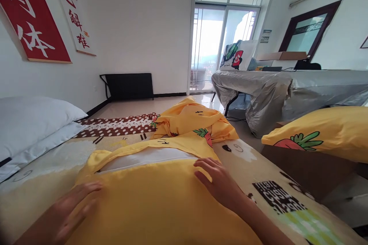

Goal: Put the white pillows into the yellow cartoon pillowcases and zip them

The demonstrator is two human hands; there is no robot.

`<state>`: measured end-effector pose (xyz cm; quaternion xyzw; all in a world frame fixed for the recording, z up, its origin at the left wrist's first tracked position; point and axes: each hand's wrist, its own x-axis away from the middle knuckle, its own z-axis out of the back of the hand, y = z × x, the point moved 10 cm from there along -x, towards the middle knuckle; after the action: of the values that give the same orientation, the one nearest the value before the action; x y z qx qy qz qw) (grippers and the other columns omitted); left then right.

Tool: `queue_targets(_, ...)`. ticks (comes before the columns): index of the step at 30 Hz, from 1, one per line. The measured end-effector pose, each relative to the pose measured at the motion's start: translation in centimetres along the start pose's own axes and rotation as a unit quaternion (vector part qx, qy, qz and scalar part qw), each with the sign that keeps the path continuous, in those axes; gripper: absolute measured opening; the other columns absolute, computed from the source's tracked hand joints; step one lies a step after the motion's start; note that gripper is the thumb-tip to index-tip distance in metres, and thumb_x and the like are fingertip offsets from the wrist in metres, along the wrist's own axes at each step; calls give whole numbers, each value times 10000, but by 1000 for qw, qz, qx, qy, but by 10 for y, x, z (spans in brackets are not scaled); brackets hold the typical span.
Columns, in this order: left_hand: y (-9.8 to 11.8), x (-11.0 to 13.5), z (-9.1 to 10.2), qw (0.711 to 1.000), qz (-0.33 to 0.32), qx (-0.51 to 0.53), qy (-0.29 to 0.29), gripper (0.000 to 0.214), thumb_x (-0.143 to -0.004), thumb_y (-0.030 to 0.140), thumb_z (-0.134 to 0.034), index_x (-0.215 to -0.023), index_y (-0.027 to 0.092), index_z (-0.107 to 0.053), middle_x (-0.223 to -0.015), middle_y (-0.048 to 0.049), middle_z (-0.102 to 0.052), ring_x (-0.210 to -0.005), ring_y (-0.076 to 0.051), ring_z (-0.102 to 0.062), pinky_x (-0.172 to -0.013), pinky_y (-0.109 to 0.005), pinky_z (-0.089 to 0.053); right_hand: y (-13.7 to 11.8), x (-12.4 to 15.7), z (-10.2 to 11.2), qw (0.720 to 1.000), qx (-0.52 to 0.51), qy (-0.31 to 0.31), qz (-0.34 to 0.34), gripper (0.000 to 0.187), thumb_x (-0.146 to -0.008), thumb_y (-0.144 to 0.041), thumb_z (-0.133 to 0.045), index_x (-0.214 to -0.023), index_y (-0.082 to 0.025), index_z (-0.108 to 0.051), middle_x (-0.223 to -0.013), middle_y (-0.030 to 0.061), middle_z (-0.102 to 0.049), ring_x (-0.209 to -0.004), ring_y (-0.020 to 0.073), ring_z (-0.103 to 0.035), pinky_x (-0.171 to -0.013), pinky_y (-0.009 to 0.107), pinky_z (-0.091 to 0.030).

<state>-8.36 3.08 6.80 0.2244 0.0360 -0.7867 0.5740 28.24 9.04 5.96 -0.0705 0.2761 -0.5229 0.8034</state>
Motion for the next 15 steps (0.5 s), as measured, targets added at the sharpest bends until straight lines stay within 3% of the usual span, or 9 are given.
queue_targets(2,46,-46,-17,995,-25,18,-99,341,-906,313,-332,-1070,246,-624,-1156,-49,-654,-1086,-217,-601,-929,-345,-484,-70,-39,-11,994,1,-40,103,355,-957,-450,-392,-996,-247,-680,-1104,64,-673,-1033,206,-595,-926,342,-418)
queue_targets(3,64,-69,-25,990,-21,12,-142,343,-901,259,-311,-1037,221,-624,-1110,-75,-659,-1039,-231,-613,-903,-373,-484,-93,-55,-19,991,15,-57,123,349,-962,-424,-396,-961,-238,-692,-1044,62,-690,-978,201,-608,-899,342,-415)
queue_targets(5,84,-106,-42,983,5,0,-184,326,-893,236,-312,-976,182,-622,-1044,-117,-658,-980,-270,-623,-853,-419,-478,-113,-81,-40,988,61,-85,114,365,-954,-385,-420,-831,-203,-711,-887,74,-707,-855,201,-619,-835,341,-410)
queue_targets(8,84,-129,-83,978,14,20,-207,340,-906,277,-319,-925,160,-638,-1005,-136,-663,-958,-286,-626,-834,-427,-473,-98,-95,-84,987,57,-130,74,368,-907,-371,-483,-682,-179,-701,-729,63,-692,-695,173,-586,-722,297,-397)
queue_targets(11,62,-116,-130,972,-2,60,-227,330,-922,272,-326,-934,166,-638,-1029,-99,-664,-1009,-223,-607,-906,-352,-452,-65,-86,-127,980,-90,-172,39,356,-894,-369,-480,-695,-170,-697,-707,25,-685,-639,142,-541,-603,244,-364)
queue_targets(13,49,-105,-143,970,-5,111,-215,330,-937,283,-315,-924,176,-627,-1026,-71,-658,-1011,-188,-592,-921,-311,-437,-48,-80,-142,968,-178,-176,18,373,-903,-380,-458,-717,-160,-694,-702,8,-676,-643,136,-533,-575,232,-354)
queue_targets(15,40,-100,-139,965,3,174,-195,331,-941,326,-327,-883,183,-621,-977,-54,-661,-951,-185,-595,-881,-307,-445,-39,-79,-143,959,-230,-163,6,388,-906,-408,-451,-751,-155,-700,-730,5,-681,-688,145,-550,-604,232,-377)
